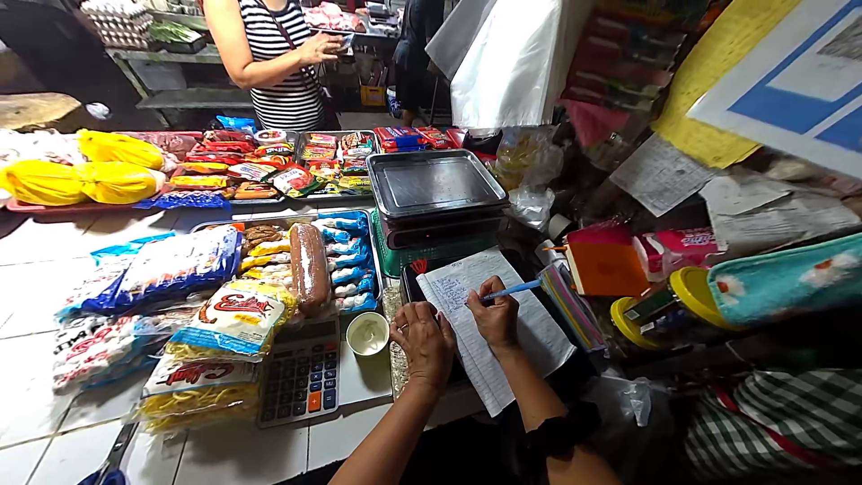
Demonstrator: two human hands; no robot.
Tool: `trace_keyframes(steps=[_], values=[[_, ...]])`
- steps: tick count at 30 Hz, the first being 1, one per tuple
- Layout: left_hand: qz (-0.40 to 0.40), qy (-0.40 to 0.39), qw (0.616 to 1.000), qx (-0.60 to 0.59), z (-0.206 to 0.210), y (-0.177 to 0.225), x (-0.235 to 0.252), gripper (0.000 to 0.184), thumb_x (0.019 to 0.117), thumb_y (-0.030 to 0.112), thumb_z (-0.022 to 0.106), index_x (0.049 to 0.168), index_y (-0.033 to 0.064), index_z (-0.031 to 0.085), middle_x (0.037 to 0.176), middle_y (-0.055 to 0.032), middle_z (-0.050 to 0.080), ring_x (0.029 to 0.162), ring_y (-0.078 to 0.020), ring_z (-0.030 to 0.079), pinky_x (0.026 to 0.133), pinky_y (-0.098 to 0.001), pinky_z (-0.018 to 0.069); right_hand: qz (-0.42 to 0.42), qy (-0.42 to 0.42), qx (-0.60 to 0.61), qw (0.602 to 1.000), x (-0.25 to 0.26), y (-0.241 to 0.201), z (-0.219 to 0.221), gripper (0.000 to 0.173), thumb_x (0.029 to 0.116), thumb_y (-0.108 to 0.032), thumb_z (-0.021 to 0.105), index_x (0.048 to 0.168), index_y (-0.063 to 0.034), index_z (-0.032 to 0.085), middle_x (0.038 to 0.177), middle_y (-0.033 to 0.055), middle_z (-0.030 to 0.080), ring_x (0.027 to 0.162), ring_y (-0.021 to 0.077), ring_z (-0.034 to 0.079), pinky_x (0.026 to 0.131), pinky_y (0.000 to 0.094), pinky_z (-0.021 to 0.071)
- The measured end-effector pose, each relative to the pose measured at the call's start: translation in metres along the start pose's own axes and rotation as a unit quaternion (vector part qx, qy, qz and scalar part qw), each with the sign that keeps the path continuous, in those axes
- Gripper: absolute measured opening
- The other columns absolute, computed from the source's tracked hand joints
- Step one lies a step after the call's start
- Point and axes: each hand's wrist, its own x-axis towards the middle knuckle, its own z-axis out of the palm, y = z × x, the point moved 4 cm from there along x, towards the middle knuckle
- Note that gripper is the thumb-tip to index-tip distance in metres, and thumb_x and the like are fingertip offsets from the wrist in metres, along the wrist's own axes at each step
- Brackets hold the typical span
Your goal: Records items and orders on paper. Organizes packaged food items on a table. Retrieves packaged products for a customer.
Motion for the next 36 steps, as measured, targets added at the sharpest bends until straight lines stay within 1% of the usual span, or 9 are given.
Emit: trace_keyframes(steps=[5,8,13,17,21,25,28,32,36], values=[[-0.007,-0.01,1.0,0.0,-0.0003,0.0004,0.0002,0.021,0.0937,0.02,0.062,0.104,0.0018,0.065,0.115,-0.0235,0.063,0.123,-0.0482,0.054,0.1,-0.0689,0.0361,0.005,0.004,-0.012,1.0,-0.0001,-0.0003,-0.0013,0.011,0.0804,-0.004,0.067,0.077,-0.0013,0.057,0.063,-0.003,0.048,0.053,-0.0026,0.043,0.051,0.0126,0.0348],[-0.001,-0.004,1.0,0.002,-0.0004,0.0006,0.0003,0.021,0.093,0.019,0.063,0.103,0.0013,0.065,0.113,-0.0239,0.063,0.122,-0.0489,0.055,0.098,-0.069,0.0375,0.012,0.006,-0.022,1.0,0.0007,-0.0005,-0.0004,0.011,0.0804,-0.004,0.068,0.077,0.0007,0.058,0.064,-0.0007,0.049,0.054,-0.0003,0.043,0.051,0.0148,0.0357],[0.0,0.003,1.0,0.006,-0.0013,-0.0005,0.0007,0.021,0.0925,0.02,0.063,0.102,0.0015,0.065,0.112,-0.0234,0.063,0.121,-0.0479,0.056,0.097,-0.0672,0.0387,0.012,0.004,-0.023,1.0,0.0011,-0.0006,0.0005,0.011,0.0797,-0.004,0.067,0.077,-0.0003,0.057,0.064,-0.0011,0.049,0.054,-0.0005,0.044,0.052,0.0147,0.0354],[-0.003,-0.004,1.0,0.001,-0.0016,-0.0008,0.0008,0.021,0.0931,0.02,0.062,0.102,0.0019,0.065,0.112,-0.0225,0.063,0.122,-0.0476,0.055,0.098,-0.0679,0.0377,0.019,0.017,-0.01,1.0,-0.0005,0.0029,-0.0002,0.013,0.0809,-0.004,0.069,0.078,-0.0001,0.057,0.064,-0.0017,0.051,0.053,-0.0019,0.045,0.051,0.0132,0.0379],[-0.018,-0.041,0.999,-0.01,-0.006,0.0022,0.0006,0.028,0.0959,0.021,0.059,0.11,-0.001,0.067,0.119,-0.0265,0.064,0.125,-0.0496,0.054,0.102,-0.0706,0.0362,0.011,-0.002,-0.049,0.999,-0.0016,-0.0024,-0.0029,0.013,0.0816,-0.003,0.068,0.083,0.0068,0.059,0.066,0.0054,0.054,0.057,0.006,0.049,0.055,0.0216,0.041],[-0.016,-0.026,0.999,-0.008,-0.0026,-0.0013,0.0009,0.026,0.0938,0.024,0.061,0.107,0.0029,0.069,0.116,-0.0222,0.066,0.123,-0.047,0.056,0.1,-0.0689,0.038,0.007,-0.003,-0.059,0.998,-0.0014,-0.002,-0.0022,0.016,0.0829,-0.004,0.068,0.085,0.008,0.058,0.067,0.0071,0.054,0.058,0.0064,0.049,0.054,0.0219,0.0403],[-0.017,-0.024,1.0,-0.01,-0.0003,-0.0006,0.0013,0.024,0.0933,0.023,0.061,0.106,0.0041,0.069,0.116,-0.0201,0.066,0.124,-0.0452,0.055,0.101,-0.0675,0.0379,0.015,0.008,-0.06,0.998,0.0006,-0.0022,-0.0044,0.015,0.0834,-0.005,0.066,0.083,0.0056,0.056,0.066,0.0043,0.051,0.057,0.0024,0.047,0.053,0.0181,0.0381],[-0.022,-0.033,0.999,-0.013,0.0004,0.0018,0.0009,0.024,0.0946,0.022,0.061,0.107,0.0029,0.069,0.117,-0.0216,0.065,0.126,-0.0461,0.054,0.102,-0.0685,0.0366,-0.001,-0.004,-0.073,0.997,0.0011,-0.001,-0.0045,0.013,0.084,-0.002,0.065,0.085,0.0088,0.059,0.068,0.0107,0.056,0.059,0.011,0.053,0.056,0.025,0.0436],[-0.01,-0.038,0.999,0.003,0.0016,0.006,0.0004,0.026,0.0959,0.023,0.06,0.108,0.0014,0.067,0.118,-0.0233,0.064,0.125,-0.0469,0.054,0.102,-0.0686,0.0368,0.029,-0.004,-0.068,0.997,0.0025,0.0039,-0.0072,0.012,0.0844,-0.003,0.065,0.084,0.0093,0.062,0.069,0.011,0.058,0.061,0.0116,0.054,0.058,0.0262,0.0451]])
